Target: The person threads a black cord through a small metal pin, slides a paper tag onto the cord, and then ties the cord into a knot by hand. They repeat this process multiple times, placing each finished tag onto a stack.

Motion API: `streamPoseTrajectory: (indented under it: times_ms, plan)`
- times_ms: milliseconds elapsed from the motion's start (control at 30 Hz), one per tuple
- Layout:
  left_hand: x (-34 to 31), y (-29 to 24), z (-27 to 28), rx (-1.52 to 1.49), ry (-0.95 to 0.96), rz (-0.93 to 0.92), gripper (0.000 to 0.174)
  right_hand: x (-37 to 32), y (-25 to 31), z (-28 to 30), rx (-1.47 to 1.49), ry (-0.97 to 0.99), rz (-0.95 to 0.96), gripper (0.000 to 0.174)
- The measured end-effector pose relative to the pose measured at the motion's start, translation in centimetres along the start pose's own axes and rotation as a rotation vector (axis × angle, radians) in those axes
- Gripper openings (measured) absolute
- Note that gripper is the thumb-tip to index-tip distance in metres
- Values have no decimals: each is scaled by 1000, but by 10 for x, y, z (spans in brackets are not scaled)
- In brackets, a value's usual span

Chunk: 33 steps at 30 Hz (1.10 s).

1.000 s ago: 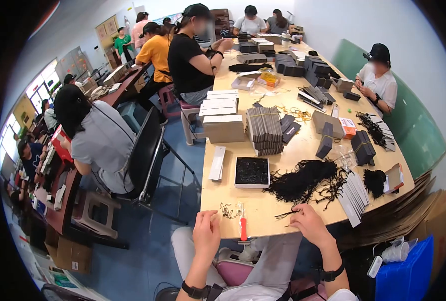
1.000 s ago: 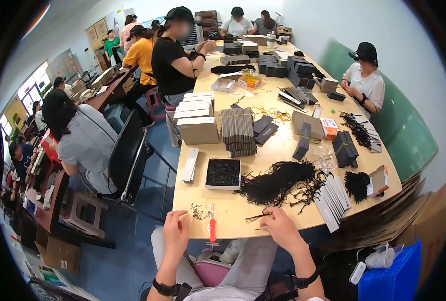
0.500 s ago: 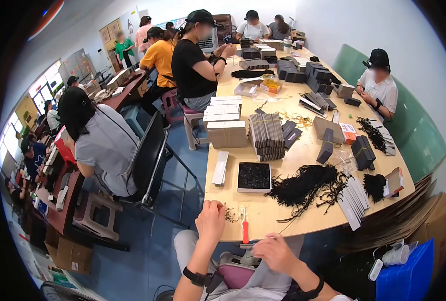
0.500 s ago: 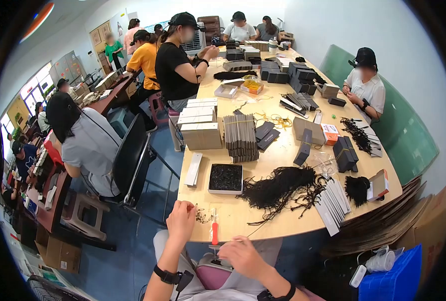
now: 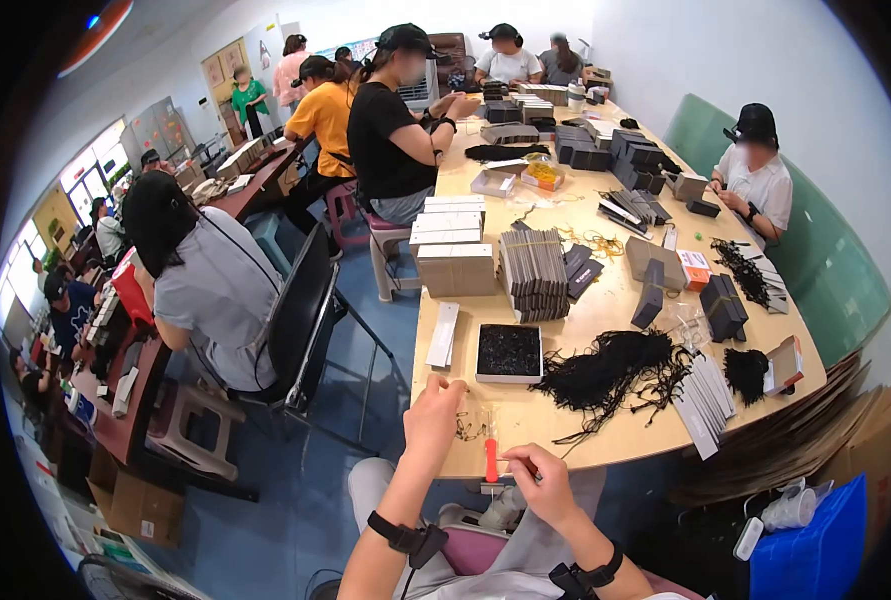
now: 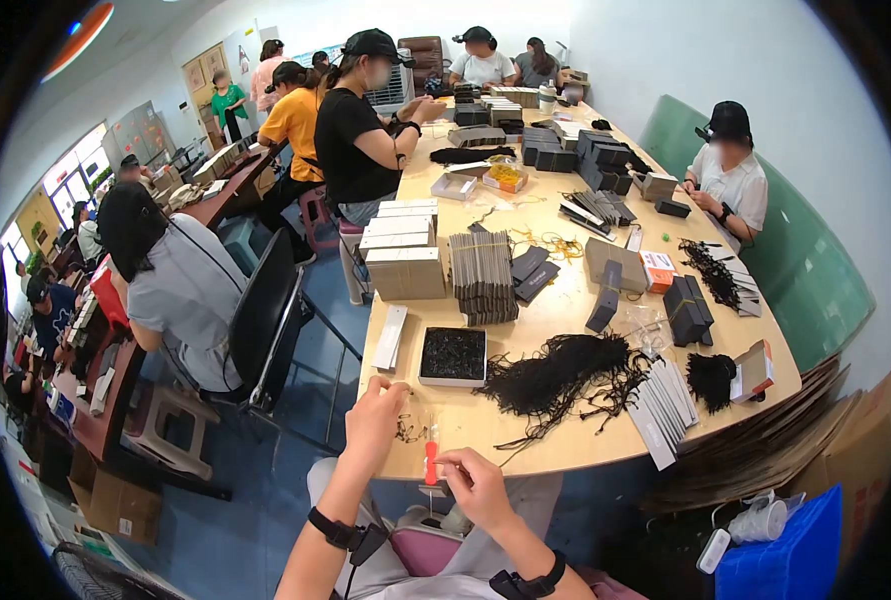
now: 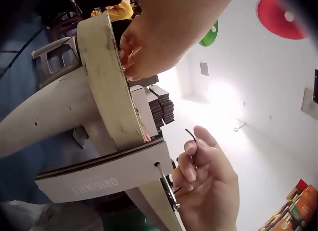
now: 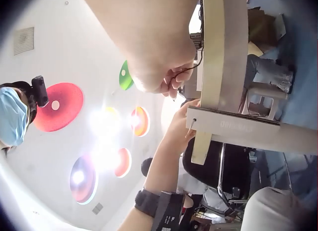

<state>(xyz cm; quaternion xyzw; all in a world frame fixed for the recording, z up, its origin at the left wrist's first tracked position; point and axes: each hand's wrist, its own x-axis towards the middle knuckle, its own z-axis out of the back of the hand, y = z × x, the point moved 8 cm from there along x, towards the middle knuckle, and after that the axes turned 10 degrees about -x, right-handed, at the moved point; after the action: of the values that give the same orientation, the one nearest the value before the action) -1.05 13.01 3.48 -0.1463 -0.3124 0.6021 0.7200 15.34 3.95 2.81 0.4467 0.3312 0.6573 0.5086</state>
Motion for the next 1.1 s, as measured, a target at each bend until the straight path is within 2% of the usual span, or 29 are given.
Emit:
streamPoseTrajectory:
  times_ms: [200, 267, 300, 367, 400, 467, 533, 600, 667, 867, 1100]
  plan:
    - [11, 15, -20, -46, 80, 5, 12, -6, -7, -11, 45, 33, -15, 10]
    - [8, 12, -22, -28, 54, -102, 10, -6, -6, -13, 39, 45, 11, 11]
    - [4, 8, -20, -27, 57, -103, 10, -4, -2, -9, 94, 37, -40, 12]
    - [-5, 0, -14, -332, 45, -123, 9, 1, -2, -5, 151, 25, -93, 14]
    - [-12, -13, -8, -331, 51, -122, 9, 2, -5, 2, 181, -37, -91, 16]
    - [-31, -37, 2, -666, 112, 33, 6, 5, -5, 8, 212, -96, -98, 18]
    - [-41, -55, 12, -687, 100, 1, 7, 7, 7, 21, 233, -252, -36, 20]
    - [-46, -70, 17, -729, 155, -77, 11, 6, 10, 22, 221, -277, -53, 20]
    - [-48, -72, 18, -696, 149, -75, 15, 4, 15, 28, 162, -357, 0, 20]
    - [-50, -77, 23, -745, 87, -103, 19, 1, 17, 22, 73, -332, 41, 21]
    - [-52, -71, 22, -744, 58, -76, 23, -2, 16, 21, 139, -338, 54, 21]
